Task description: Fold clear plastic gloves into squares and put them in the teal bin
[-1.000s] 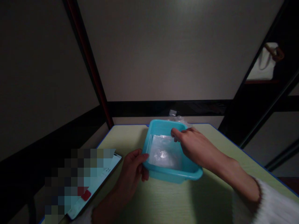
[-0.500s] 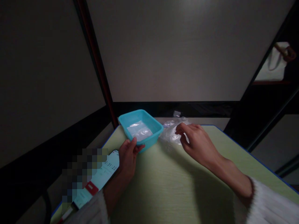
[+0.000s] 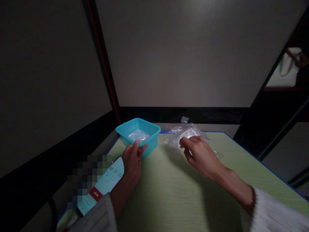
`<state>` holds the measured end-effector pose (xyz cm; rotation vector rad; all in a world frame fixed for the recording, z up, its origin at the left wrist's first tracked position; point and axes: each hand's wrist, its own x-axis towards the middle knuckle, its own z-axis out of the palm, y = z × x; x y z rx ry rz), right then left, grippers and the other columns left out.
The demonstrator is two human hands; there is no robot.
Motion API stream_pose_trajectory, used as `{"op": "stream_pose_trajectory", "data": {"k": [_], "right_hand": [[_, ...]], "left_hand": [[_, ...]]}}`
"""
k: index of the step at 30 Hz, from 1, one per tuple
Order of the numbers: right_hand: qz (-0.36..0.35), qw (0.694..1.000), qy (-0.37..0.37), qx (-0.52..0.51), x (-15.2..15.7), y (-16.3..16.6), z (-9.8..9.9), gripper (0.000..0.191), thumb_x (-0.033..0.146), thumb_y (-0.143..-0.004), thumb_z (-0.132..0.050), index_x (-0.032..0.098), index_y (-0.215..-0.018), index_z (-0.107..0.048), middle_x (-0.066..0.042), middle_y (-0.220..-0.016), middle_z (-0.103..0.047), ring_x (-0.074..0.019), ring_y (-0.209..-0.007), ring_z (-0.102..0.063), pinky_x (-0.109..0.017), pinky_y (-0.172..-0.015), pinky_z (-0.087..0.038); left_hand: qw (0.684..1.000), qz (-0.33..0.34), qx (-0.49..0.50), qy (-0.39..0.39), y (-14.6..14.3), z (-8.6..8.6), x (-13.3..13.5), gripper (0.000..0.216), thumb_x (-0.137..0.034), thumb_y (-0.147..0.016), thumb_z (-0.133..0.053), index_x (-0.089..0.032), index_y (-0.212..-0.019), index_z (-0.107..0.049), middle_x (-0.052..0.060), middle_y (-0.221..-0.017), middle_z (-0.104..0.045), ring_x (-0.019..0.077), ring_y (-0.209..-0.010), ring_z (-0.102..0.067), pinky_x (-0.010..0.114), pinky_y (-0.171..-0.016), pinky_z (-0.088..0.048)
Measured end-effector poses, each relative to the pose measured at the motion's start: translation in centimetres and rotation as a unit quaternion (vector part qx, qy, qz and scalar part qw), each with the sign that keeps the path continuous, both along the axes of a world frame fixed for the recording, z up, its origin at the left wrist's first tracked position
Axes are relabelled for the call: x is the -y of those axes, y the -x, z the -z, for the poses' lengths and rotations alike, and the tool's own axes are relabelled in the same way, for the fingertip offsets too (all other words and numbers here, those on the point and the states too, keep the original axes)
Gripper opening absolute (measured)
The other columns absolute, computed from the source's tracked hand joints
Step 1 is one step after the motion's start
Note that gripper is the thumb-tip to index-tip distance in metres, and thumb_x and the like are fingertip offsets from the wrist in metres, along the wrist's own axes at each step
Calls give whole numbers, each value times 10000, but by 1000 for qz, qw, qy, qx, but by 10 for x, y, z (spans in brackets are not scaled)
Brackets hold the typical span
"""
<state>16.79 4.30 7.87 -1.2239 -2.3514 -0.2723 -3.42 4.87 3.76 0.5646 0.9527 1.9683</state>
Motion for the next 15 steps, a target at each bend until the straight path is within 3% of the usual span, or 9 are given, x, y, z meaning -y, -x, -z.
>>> {"op": "stream_pose_trajectory", "data": {"k": [12, 15], "right_hand": [[74, 994, 71, 43, -5, -20, 26, 259, 0, -709, -400, 127, -817, -598, -89, -763, -655, -208, -719, -599, -332, -739, -389], [101, 991, 78, 31, -11, -22, 37, 239, 44, -771, -406, 116, -876, -608, -120, -877, -638, -239, -819, -592, -342, -741, -404]], "left_hand": [[1000, 8, 22, 11, -5, 0, 2, 349, -281, -581, -778, -134, -475, -479, -79, -423, -496, 54, -483, -570, 196, -672, -555], [999, 14, 33, 36, -9, 1, 7, 342, -281, -581, -780, -133, -476, -490, -88, -418, -478, 38, -450, -535, 176, -627, -552]]}}
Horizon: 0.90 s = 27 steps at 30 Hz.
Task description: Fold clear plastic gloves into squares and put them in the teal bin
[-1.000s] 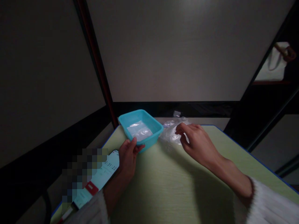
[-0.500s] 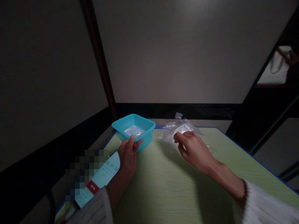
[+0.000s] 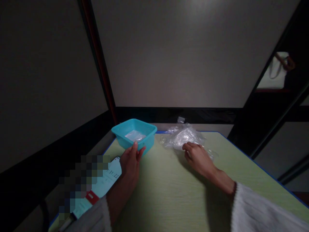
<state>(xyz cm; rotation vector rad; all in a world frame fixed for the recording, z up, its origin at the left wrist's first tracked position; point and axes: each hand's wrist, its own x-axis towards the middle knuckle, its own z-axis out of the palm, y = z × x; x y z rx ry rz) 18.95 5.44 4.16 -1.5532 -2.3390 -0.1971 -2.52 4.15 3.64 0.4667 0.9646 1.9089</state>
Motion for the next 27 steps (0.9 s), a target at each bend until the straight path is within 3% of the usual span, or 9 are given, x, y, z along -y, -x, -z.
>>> {"op": "stream_pose_trajectory", "data": {"k": [6, 9, 13, 19, 22, 25, 27], "right_hand": [[57, 998, 9, -33, -12, 2, 23, 362, 276, -895, -418, 111, -1205, -506, -197, -1165, -543, -326, -1094, -489, -522, -902, -337], [58, 997, 32, -48, -13, 3, 33, 411, 321, -904, -408, 108, -1249, -472, -197, -1237, -521, -353, -1182, -420, -631, -945, -229], [43, 994, 53, -80, -15, 3, 36, 409, 327, -909, -391, 129, -1258, -466, -157, -1297, -494, -337, -1249, -352, -659, -974, -159], [26, 987, 57, -151, -18, 2, 29, 432, 302, -902, -370, 121, -1286, -444, -166, -1301, -488, -305, -1263, -356, -610, -1006, -180], [6, 981, 50, -188, -16, 1, 22, 473, 328, -899, -370, 108, -1315, -410, -150, -1329, -461, -254, -1257, -381, -484, -1035, -257], [-17, 976, 45, -211, -14, 1, 15, 487, 340, -901, -365, 113, -1331, -388, -115, -1355, -438, -198, -1239, -411, -352, -1000, -352], [-22, 975, 43, -216, -13, 0, 13, 473, 333, -901, -366, 117, -1321, -401, -108, -1347, -452, -190, -1224, -430, -332, -978, -377]], "left_hand": [[992, 120, -3, 42, -25, 5, 23, 417, -365, -488, -826, -142, -487, -473, -95, -408, -437, 47, -411, -525, 173, -529, -524], [979, 195, -16, 54, -38, 9, 35, 499, -444, -406, -834, -147, -464, -437, -90, -375, -411, 71, -379, -526, 161, -417, -455], [948, 306, -47, 71, -48, 16, 44, 529, -538, -422, -794, -148, -527, -452, -95, -389, -407, 80, -369, -536, 146, -374, -373], [928, 356, -75, 77, -49, 25, 44, 500, -564, -503, -746, -151, -594, -479, -97, -415, -402, 83, -380, -538, 161, -403, -368], [919, 379, -76, 82, -47, 27, 41, 481, -544, -509, -753, -152, -612, -494, -84, -444, -420, 115, -447, -590, 162, -409, -354], [912, 398, -57, 84, -46, 28, 39, 459, -489, -488, -790, -149, -643, -524, -32, -559, -530, 166, -639, -658, 186, -528, -422], [906, 414, -36, 82, -46, 29, 38, 458, -460, -470, -811, -152, -677, -543, 12, -671, -608, 189, -745, -663, 229, -662, -454]]}}
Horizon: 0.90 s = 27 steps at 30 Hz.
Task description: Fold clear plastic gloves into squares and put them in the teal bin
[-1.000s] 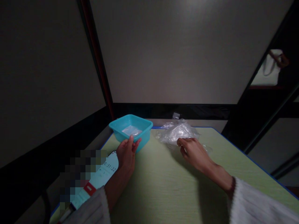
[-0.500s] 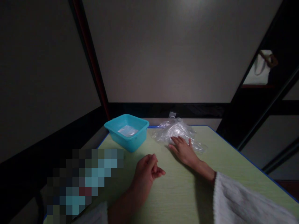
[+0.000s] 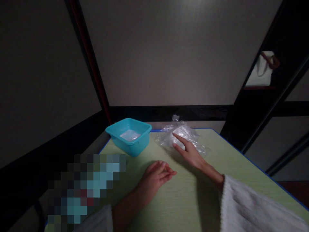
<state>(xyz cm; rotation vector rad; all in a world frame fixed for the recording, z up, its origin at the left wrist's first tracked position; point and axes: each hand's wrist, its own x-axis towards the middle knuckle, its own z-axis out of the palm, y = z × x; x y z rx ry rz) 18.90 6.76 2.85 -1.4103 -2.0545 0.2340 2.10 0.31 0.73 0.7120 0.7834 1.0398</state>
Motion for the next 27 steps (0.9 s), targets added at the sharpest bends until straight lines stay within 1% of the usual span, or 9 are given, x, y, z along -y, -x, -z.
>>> {"op": "stream_pose_trajectory", "data": {"k": [4, 7, 9, 14, 18, 20, 22, 24, 27], "right_hand": [[26, 1000, 2, 16, -3, -2, 9, 410, 297, -894, -395, 132, -1260, -480, -145, -1317, -476, -255, -1239, -403, -461, -1024, -279], [54, 998, 12, 34, -7, -2, 22, 377, 302, -873, -441, 138, -1197, -547, -194, -1367, -394, -352, -1287, -291, -595, -1001, -188], [58, 997, 22, 41, -10, -1, 29, 397, 330, -862, -463, 139, -1201, -543, -199, -1366, -393, -366, -1291, -275, -613, -996, -167], [31, 999, 26, 20, -14, 0, 31, 527, 356, -848, -461, 122, -1317, -408, -163, -1367, -407, -309, -1295, -297, -552, -1050, -138], [-5, 1000, 5, -21, -9, 2, 18, 589, 342, -862, -408, 90, -1380, -287, -133, -1433, -295, -208, -1319, -269, -391, -1071, -235], [-34, 998, -4, -54, -1, 2, 11, 588, 343, -858, -409, 114, -1385, -282, -113, -1437, -295, -190, -1311, -288, -360, -1050, -288], [-68, 994, -9, -88, 7, 1, 7, 556, 337, -850, -425, 137, -1361, -337, -109, -1412, -352, -202, -1280, -350, -375, -1022, -333], [-74, 994, -19, -75, 13, -3, 6, 444, 304, -849, -426, 142, -1258, -482, -111, -1347, -450, -211, -1231, -419, -383, -1010, -348], [-4, 999, -35, 28, 15, -17, 11, 294, 246, -856, -406, 154, -988, -653, -111, -1294, -505, -226, -1197, -451, -395, -1009, -337]], "left_hand": [[999, 28, 11, 11, 0, 1, -1, 414, -437, -522, -797, -158, -718, -562, 71, -811, -663, 213, -813, -653, 285, -763, -436], [999, 46, 3, 17, -1, 1, -1, 335, -407, -598, -758, -157, -712, -567, 78, -823, -667, 213, -820, -651, 293, -777, -422], [998, 51, 2, 19, -1, 1, -1, 312, -392, -611, -749, -157, -702, -566, 78, -812, -667, 213, -808, -652, 297, -781, -420], [998, 65, 4, 21, -1, 1, -1, 274, -372, -634, -729, -156, -686, -567, 85, -821, -671, 216, -812, -653, 300, -792, -424], [998, 56, 7, 29, 0, 1, -2, 186, -313, -708, -670, -154, -698, -575, 84, -843, -674, 206, -823, -654, 292, -805, -426], [998, 52, 18, 35, 1, 1, -3, 135, -276, -747, -627, -149, -734, -583, 92, -868, -673, 208, -853, -652, 295, -830, -423], [997, 52, 34, 37, 2, 0, -5, 108, -250, -781, -584, -143, -784, -588, 106, -905, -671, 212, -897, -644, 304, -876, -410], [997, 51, 45, 37, 4, 1, -7, 102, -236, -803, -556, -138, -813, -586, 117, -936, -668, 214, -921, -638, 314, -914, -393], [997, 57, 42, 36, 7, 2, -8, 108, -229, -825, -525, -138, -820, -583, 119, -968, -663, 211, -932, -635, 320, -933, -382]]}}
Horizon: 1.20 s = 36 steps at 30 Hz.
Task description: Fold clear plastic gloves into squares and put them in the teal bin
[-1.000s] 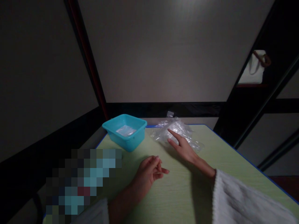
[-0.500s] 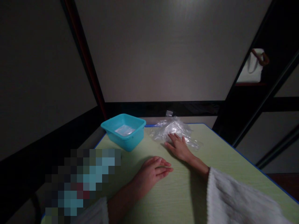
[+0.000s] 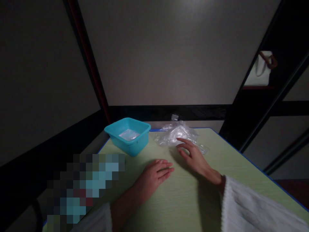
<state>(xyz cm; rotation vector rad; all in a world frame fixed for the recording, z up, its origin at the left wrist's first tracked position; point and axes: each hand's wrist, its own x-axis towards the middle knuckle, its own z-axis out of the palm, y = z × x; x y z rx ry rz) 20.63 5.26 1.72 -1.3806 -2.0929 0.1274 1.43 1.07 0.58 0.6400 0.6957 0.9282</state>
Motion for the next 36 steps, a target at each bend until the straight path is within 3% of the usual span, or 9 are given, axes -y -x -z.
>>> {"op": "stream_pose_trajectory", "data": {"k": [4, 7, 13, 21, 23, 26, 30, 34, 36], "right_hand": [[72, 997, 11, 36, -8, -24, 13, 297, 259, -840, -462, 126, -1033, -644, -198, -1336, -426, -356, -1278, -305, -598, -991, -226], [97, 994, 29, 48, -15, -34, 22, 276, 282, -832, -483, 146, -993, -661, -190, -1280, -491, -388, -1245, -345, -661, -953, -202], [101, 993, 32, 42, -22, -37, 25, 312, 211, -806, -457, 152, -1073, -609, -137, -1156, -603, -306, -1147, -486, -604, -985, -222], [32, 997, 29, 56, -19, -30, 24, 279, 225, -791, -479, 172, -1009, -644, -135, -1174, -592, -323, -1147, -477, -614, -975, -220], [9, 998, 23, 62, -17, -26, 24, 276, 235, -792, -496, 158, -1013, -643, -145, -1179, -585, -325, -1141, -475, -603, -980, -226], [-31, 997, 15, 66, -14, -20, 20, 265, 180, -810, -448, 135, -978, -648, -148, -1143, -596, -276, -1088, -515, -483, -955, -351], [-88, 993, 18, 72, -10, -13, 18, 271, 157, -834, -405, 158, -963, -643, -100, -1015, -651, -201, -960, -586, -329, -867, -453], [-75, 995, 21, 64, -12, -11, 25, 313, 244, -852, -415, 115, -1082, -584, -161, -1152, -596, -265, -1073, -543, -405, -916, -426], [-62, 996, 22, 53, -14, -11, 28, 365, 270, -853, -413, 83, -1142, -533, -198, -1201, -555, -290, -1116, -513, -435, -934, -407]], "left_hand": [[1000, 14, -10, -1, 1, 0, 0, 117, -231, -842, -495, -146, -815, -570, 106, -972, -659, 204, -940, -631, 319, -941, -373], [999, 21, -25, 6, 0, 1, 0, 120, -203, -859, -452, -142, -822, -549, 105, -972, -654, 205, -936, -630, 331, -950, -361], [999, 23, -35, 15, 1, 0, 0, 151, -176, -887, -380, -125, -867, -520, 127, -1009, -630, 207, -933, -628, 347, -963, -334], [999, 17, -31, 10, 1, 3, 0, 75, -180, -816, -475, -135, -853, -522, 107, -949, -657, 201, -891, -644, 337, -921, -374], [999, 13, -37, -4, 1, 6, -1, 106, -211, -758, -544, -143, -838, -525, 100, -937, -662, 207, -893, -643, 338, -908, -387], [992, 4, -98, -79, 1, 9, -1, 193, -282, -688, -599, -149, -811, -532, 103, -971, -653, 222, -918, -632, 348, -891, -408], [946, -11, -235, -222, 1, 11, -1, 214, -306, -698, -556, -142, -835, -563, 118, -970, -646, 243, -937, -612, 378, -856, -438], [877, -41, -342, -336, 2, 14, -6, 170, -175, -657, -567, -153, -825, -578, 127, -1099, -591, 257, -1087, -519, 402, -964, -368], [820, -35, -410, -398, 1, 16, -11, 289, -121, -666, -554, -144, -953, -582, 133, -1243, -515, 249, -1203, -425, 397, -1044, -280]]}}
